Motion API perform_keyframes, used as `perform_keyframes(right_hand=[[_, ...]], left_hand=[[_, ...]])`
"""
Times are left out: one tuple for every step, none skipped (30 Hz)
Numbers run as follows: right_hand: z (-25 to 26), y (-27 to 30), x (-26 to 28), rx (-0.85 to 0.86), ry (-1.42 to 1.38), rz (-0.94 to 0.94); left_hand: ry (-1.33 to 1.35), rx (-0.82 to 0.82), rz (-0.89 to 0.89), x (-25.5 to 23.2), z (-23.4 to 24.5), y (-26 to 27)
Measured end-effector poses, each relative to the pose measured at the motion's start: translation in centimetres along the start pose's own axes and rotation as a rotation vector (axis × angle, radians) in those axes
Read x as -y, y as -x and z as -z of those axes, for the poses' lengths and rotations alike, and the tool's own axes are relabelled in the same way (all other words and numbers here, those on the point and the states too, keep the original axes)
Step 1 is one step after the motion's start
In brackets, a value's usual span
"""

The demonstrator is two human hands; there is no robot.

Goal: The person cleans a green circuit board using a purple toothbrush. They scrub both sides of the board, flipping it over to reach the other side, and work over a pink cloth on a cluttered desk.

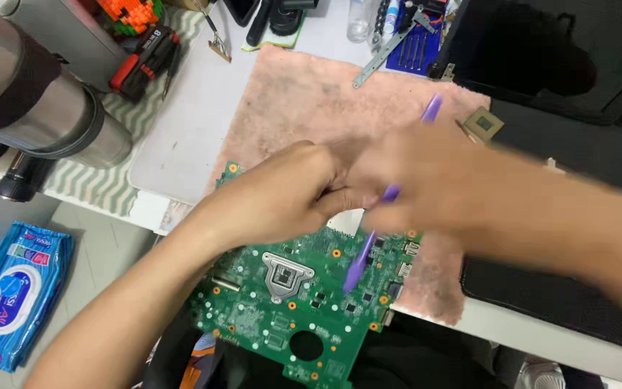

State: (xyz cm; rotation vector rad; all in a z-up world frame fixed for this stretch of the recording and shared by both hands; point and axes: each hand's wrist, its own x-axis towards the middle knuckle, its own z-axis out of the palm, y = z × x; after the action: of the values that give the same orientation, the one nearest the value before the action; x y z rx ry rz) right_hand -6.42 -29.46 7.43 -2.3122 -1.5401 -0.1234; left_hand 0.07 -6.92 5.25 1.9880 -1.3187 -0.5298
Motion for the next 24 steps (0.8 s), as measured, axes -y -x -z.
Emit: perform_keyframes(right_hand=[[0.8, 0.6, -1.6, -0.002, -0.007, 0.000], [1.5, 1.3, -3.2, -0.049, 0.131, -0.059], [2.3, 2.0, -4.8, -0.094, 0.275, -0.119], [1.5, 1.5, -4.5, -0.096, 0.272, -0.121], [0.8, 1.1, -4.2, -0.112, 0.195, -0.128], [0.2, 0.7, -4.0, -0.128, 0.118, -0.135], [0.1, 0.3, -2.2, -0.127, 0.122, -0.136], [-0.1, -0.1, -0.5, 0.024, 0.099, -0.126], [-0.5, -0.6, 1.3, 0.173, 0.069, -0.115], [-0.2, -1.0, 0.0, 0.174, 0.066, -0.115], [0.1, -1.5, -1.4, 0.155, -0.043, -0.652], [0.3, -2.0, -2.8, 0.128, -0.154, -1.185], [-0.4, -1.9, -3.0, 0.130, -0.153, -1.180], [-0.9, -1.8, -3.3, 0.080, -0.236, -1.182], [-1.4, -1.6, -3.7, 0.026, -0.317, -1.186], [-2.3, -1.4, -2.4, 0.026, -0.314, -1.185], [-3.4, -1.2, -1.1, 0.051, -0.220, -0.619], [-4.4, -0.9, 0.1, 0.077, -0.120, -0.050], [-5.2, -0.8, -1.6, 0.077, -0.125, -0.050], [-6.0, -0.7, -3.3, 0.078, -0.274, -0.409], [-6.9, -0.6, -5.0, 0.083, -0.421, -0.765], [-5.0, 0.2, -4.5, 0.087, -0.426, -0.764], [-3.0, 1.0, -4.1, -0.008, -0.146, -0.566], [-1.0, 1.9, -3.8, -0.099, 0.131, -0.357]], left_hand=[[0.003, 0.003, 0.006, 0.1, 0.1, 0.3], [-0.022, 0.029, 0.067, 0.1, 0.1, 0.5], [-0.049, 0.053, 0.124, 0.2, 0.3, 0.6], [-0.048, 0.056, 0.126, 0.3, 0.3, 0.9], [-0.032, 0.078, 0.155, 0.4, 0.4, 1.0], [-0.016, 0.101, 0.184, 0.5, 0.5, 1.0], [-0.017, 0.099, 0.179, 0.3, 0.6, 1.0], [0.008, 0.109, 0.189, 0.2, 0.8, 1.0], [0.037, 0.122, 0.205, 0.1, 0.8, 1.3], [0.039, 0.123, 0.206, 0.7, 0.6, 1.3], [-0.018, 0.106, 0.220, 1.3, 0.3, 1.5], [-0.074, 0.088, 0.234, 1.8, 0.1, 1.7], [-0.073, 0.084, 0.237, 2.0, -0.1, 1.7], [-0.060, 0.102, 0.253, 2.2, -0.3, 1.7], [-0.049, 0.122, 0.266, 2.4, -0.4, 1.6], [-0.049, 0.120, 0.265, 2.4, -0.4, 1.6], [-0.040, 0.102, 0.211, 2.4, -0.5, 1.6], [-0.029, 0.084, 0.158, 2.5, -0.7, 1.7], [-0.026, 0.086, 0.161, 2.6, -0.8, 1.8], [-0.062, 0.086, 0.209, 2.7, -0.8, 1.9], [-0.097, 0.085, 0.258, 2.9, -1.0, 2.2], [-0.093, 0.086, 0.263, 2.8, -0.9, 2.3], [-0.082, 0.096, 0.297, 2.8, -0.7, 2.3], [-0.072, 0.107, 0.330, 2.7, -0.5, 2.3]])
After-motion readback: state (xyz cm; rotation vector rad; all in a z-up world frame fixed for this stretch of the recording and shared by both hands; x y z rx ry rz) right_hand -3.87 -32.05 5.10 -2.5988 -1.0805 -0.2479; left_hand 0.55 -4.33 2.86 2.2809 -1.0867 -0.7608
